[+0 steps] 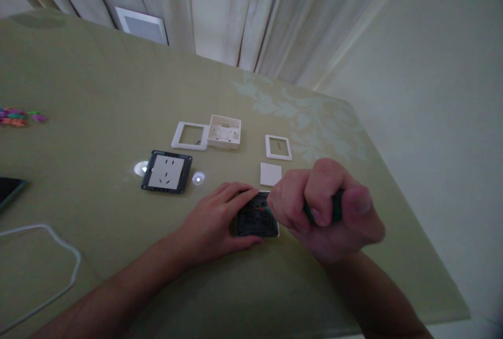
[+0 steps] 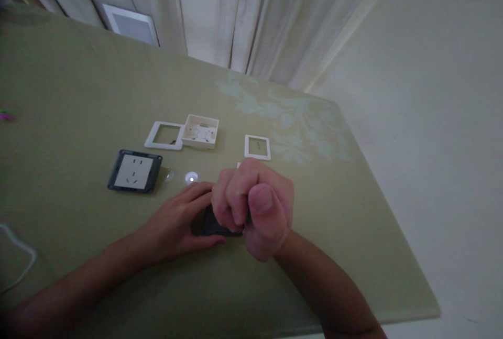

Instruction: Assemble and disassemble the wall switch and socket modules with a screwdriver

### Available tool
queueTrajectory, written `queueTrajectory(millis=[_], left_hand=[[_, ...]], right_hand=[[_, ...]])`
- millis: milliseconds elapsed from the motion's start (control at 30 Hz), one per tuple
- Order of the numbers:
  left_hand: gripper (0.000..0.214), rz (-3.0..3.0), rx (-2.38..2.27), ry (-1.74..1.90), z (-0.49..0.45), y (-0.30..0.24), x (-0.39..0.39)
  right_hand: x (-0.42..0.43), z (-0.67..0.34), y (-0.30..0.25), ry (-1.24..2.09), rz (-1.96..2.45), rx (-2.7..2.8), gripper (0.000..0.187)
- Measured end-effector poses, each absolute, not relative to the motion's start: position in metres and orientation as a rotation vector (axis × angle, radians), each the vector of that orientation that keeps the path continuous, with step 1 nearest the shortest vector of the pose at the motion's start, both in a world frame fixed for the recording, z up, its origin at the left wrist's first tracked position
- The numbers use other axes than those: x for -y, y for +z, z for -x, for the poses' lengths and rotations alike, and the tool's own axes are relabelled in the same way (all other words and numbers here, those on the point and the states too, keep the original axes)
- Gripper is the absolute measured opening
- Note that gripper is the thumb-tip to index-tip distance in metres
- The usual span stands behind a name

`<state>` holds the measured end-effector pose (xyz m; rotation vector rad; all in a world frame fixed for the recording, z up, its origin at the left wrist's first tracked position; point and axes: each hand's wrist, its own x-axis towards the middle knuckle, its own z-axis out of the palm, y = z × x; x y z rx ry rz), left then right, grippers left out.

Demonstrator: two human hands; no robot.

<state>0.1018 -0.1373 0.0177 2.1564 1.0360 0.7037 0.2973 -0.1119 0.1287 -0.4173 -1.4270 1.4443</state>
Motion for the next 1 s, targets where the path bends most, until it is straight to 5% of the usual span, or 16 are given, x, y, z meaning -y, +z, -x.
queueTrajectory(millis=[300, 533, 700, 833, 1000], left_hand=[[0.056, -2.156, -1.035, 0.740, -0.102, 0.016, 0.136], [0.064, -2.076, -1.048, 0.740, -0.102, 0.020, 0.137], [0.074, -2.068, -1.057, 0.767, -0.101, 0.016, 0.137], [0.083, -2.019, -1.006, 0.744, -0.099, 0.019, 0.135], [0.070, -1.970, -0.999, 0.699, -0.097, 0.028, 0.136]], right_hand=[[0.111, -0.285, 0.122, 1.399, 0.430, 1.395, 0.038], [0.104, -0.304, 0.142, 0.686, 0.676, 1.992, 0.017], [0.108, -0.314, 0.152, 0.521, 0.743, 2.091, 0.016], [0.112, -0.313, 0.158, 0.592, 0.734, 2.163, 0.037], [0.110, -0.315, 0.161, 0.428, 0.669, 2.230, 0.042]])
